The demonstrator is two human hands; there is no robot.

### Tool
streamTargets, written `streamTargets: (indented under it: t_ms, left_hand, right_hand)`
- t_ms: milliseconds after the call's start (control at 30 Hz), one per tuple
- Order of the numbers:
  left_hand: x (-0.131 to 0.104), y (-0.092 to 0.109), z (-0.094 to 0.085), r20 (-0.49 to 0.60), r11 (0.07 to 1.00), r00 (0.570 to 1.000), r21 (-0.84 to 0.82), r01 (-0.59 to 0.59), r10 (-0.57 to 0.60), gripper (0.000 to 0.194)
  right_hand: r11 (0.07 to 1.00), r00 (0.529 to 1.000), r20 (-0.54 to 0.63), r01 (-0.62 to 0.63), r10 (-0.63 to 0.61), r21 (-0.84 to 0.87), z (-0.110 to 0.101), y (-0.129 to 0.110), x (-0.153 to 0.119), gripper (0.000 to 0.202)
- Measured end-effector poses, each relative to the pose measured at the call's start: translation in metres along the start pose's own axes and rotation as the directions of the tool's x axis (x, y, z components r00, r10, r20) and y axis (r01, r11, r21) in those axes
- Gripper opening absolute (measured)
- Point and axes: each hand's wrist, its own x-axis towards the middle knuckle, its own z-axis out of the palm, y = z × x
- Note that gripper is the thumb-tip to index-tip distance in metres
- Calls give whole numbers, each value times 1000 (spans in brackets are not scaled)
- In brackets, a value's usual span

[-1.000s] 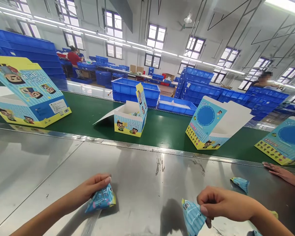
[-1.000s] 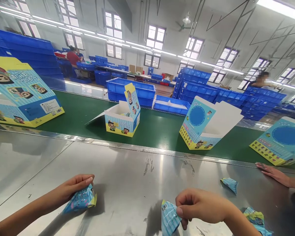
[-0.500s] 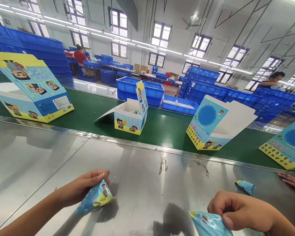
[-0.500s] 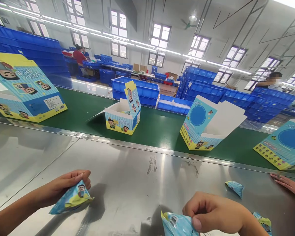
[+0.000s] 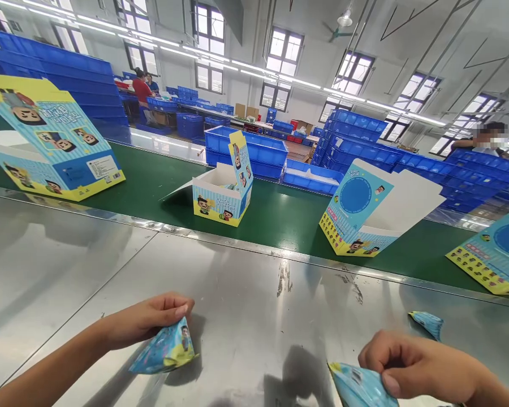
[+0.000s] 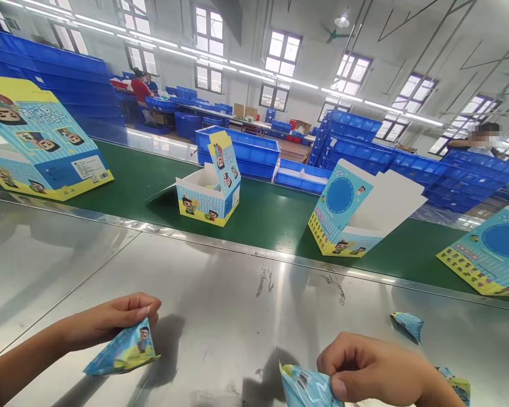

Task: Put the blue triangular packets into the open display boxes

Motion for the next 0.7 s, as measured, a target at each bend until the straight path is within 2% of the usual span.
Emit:
streamTargets:
  t_ms: [100, 233, 300, 467, 533, 633, 700]
  left_hand:
    - [5, 2, 6, -8, 990, 999, 129, 52, -52, 58]
    - [6, 4, 15, 55, 1000, 998, -22, -10, 11, 63]
    - [8, 6, 21, 61, 1000, 998, -26, -12, 14, 65]
    - [21, 8, 33, 23, 959, 987, 242, 148, -158, 63]
    - [23, 8, 36, 70, 970, 985, 197, 141, -158, 66]
    - [23, 9, 41, 169, 996, 981, 13, 92, -93, 67]
    - [26, 9, 44, 172, 996, 982, 1, 84, -83, 66]
  right_hand:
    - [997, 999, 27, -35, 34, 63, -2, 4, -2, 52]
    - [996, 995, 57, 81, -82, 36, -4, 7, -9, 57]
    - [995, 994, 56, 96, -97, 17, -6, 8, -12, 59]
    - [998, 996, 66, -66, 67, -24, -11, 9, -17, 55]
    - [1000, 995, 100, -6, 8, -19, -12, 7, -22, 55]
    - [989, 982, 118, 151, -151, 9, -15, 3, -32, 58]
    - [990, 986, 91, 144, -142, -9, -19, 4, -37, 57]
